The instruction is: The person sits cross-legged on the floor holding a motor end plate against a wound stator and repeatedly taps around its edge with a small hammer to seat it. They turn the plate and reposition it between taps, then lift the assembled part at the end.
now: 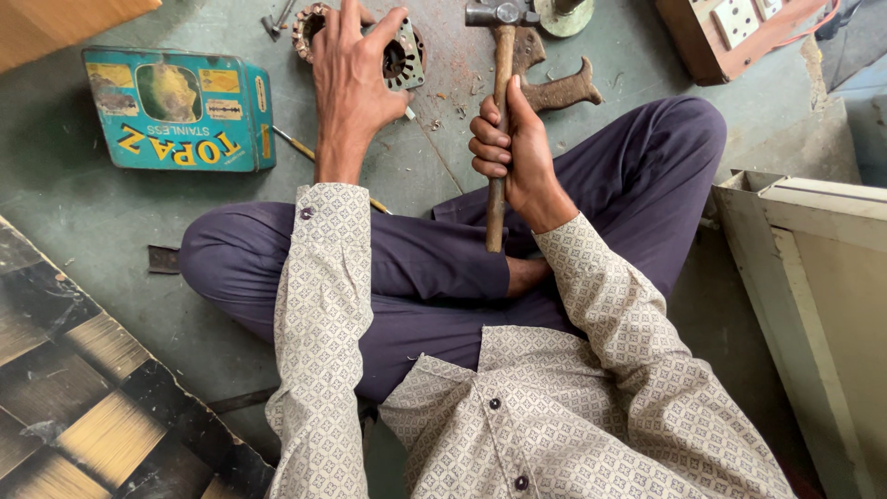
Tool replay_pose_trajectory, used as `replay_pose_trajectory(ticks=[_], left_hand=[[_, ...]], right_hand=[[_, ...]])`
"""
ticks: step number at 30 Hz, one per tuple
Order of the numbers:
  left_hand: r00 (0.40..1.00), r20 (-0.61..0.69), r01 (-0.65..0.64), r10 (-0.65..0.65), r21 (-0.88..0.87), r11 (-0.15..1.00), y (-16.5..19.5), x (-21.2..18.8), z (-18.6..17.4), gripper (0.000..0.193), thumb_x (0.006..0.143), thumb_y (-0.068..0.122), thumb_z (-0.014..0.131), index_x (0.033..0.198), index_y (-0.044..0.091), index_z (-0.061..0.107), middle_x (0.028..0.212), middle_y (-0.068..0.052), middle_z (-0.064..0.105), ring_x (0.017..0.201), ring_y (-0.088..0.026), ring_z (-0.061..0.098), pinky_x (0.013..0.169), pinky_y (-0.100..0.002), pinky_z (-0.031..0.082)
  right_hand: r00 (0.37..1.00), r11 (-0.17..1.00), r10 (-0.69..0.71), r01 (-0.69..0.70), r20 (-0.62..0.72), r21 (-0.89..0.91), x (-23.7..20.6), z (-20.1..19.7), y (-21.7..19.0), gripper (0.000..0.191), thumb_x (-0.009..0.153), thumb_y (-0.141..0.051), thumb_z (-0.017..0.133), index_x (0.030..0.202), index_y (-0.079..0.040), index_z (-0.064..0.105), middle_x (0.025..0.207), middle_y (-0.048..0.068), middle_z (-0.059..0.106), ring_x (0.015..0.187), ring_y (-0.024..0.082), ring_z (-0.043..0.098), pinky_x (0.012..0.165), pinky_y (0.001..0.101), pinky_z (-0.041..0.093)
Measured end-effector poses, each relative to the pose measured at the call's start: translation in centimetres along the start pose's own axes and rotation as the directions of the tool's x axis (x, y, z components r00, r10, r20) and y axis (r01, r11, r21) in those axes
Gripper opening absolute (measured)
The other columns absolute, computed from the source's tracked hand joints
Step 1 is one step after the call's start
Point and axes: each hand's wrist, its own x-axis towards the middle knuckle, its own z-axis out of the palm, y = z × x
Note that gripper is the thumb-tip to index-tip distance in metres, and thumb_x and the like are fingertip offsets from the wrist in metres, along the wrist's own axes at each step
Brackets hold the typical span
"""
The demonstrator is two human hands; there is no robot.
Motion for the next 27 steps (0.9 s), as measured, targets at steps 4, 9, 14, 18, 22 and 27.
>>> replay_pose_trajectory(ticks=[4, 9, 14, 18, 22, 27], left_hand=[[1.000, 0.018, -0.003, 0.006, -0.129, 0.992, -1.4, -0.6, 0.7, 0.094, 0.051, 0.034, 0.103, 0.132, 0.007, 0.065, 0.119, -0.015, 0.055, 0.114, -0.035, 0.053, 0.096, -0.050, 0.043], [0.902, -0.341, 0.195, -0.265, -0.225, 0.955, -7.5, 1.2, 1.7, 0.033, 0.102, 0.014, 0.079, 0.127, 0.000, 0.063, 0.130, -0.019, 0.058, 0.123, -0.042, 0.056, 0.110, -0.047, 0.046], [0.983, -0.006, 0.182, -0.186, 0.236, 0.955, -12.0, 0.2, -0.1, 0.040, 0.078, -0.004, 0.071, 0.115, 0.007, 0.061, 0.112, -0.018, 0.061, 0.109, -0.041, 0.061, 0.085, -0.050, 0.052], [0.982, 0.025, 0.159, -0.186, 0.409, 0.898, -11.9, 0.3, 0.2, 0.048, 0.075, -0.006, 0.075, 0.119, 0.007, 0.058, 0.111, -0.018, 0.060, 0.102, -0.040, 0.063, 0.078, -0.049, 0.054], [0.968, -0.013, 0.233, -0.252, 0.432, 0.871, -12.0, 0.8, 0.1, 0.037, 0.085, -0.008, 0.069, 0.116, 0.007, 0.058, 0.114, -0.015, 0.059, 0.105, -0.038, 0.065, 0.083, -0.049, 0.054], [0.945, -0.305, 0.190, -0.121, 0.206, 0.960, -9.9, 1.1, -1.2, 0.034, 0.090, -0.012, 0.058, 0.120, 0.003, 0.058, 0.123, -0.021, 0.056, 0.108, -0.036, 0.065, 0.086, -0.045, 0.055]], right_hand=[[1.000, 1.000, 0.016, -0.016, 0.005, -0.004, 0.1, -0.1, 0.1, 0.050, 0.111, -0.058, 0.037, 0.087, -0.015, 0.043, 0.064, -0.008, 0.030, 0.047, 0.003, 0.024, 0.039, 0.0210, 0.023], [0.999, 0.998, 0.050, -0.050, 0.011, 0.026, 0.3, 0.0, -0.1, 0.050, 0.110, -0.059, 0.037, 0.086, -0.015, 0.043, 0.063, -0.008, 0.030, 0.047, 0.004, 0.024, 0.039, 0.0217, 0.022], [0.998, 0.997, 0.066, -0.066, 0.014, 0.039, 0.0, 0.5, 0.1, 0.050, 0.109, -0.059, 0.038, 0.086, -0.015, 0.042, 0.063, -0.008, 0.030, 0.047, 0.005, 0.025, 0.039, 0.0217, 0.022], [0.999, 0.998, 0.049, -0.050, 0.003, 0.030, -0.1, 0.7, 0.3, 0.050, 0.109, -0.059, 0.037, 0.085, -0.015, 0.042, 0.062, -0.008, 0.029, 0.046, 0.004, 0.025, 0.038, 0.0218, 0.022], [0.999, 0.998, 0.044, -0.045, 0.016, 0.047, 0.0, 0.7, 0.1, 0.050, 0.109, -0.058, 0.037, 0.085, -0.015, 0.042, 0.062, -0.008, 0.029, 0.046, 0.004, 0.024, 0.038, 0.0219, 0.022], [0.999, 0.997, 0.050, -0.050, 0.005, 0.060, 0.2, 0.8, 0.0, 0.051, 0.109, -0.059, 0.036, 0.084, -0.015, 0.042, 0.061, -0.008, 0.029, 0.046, 0.004, 0.024, 0.038, 0.0217, 0.022]])
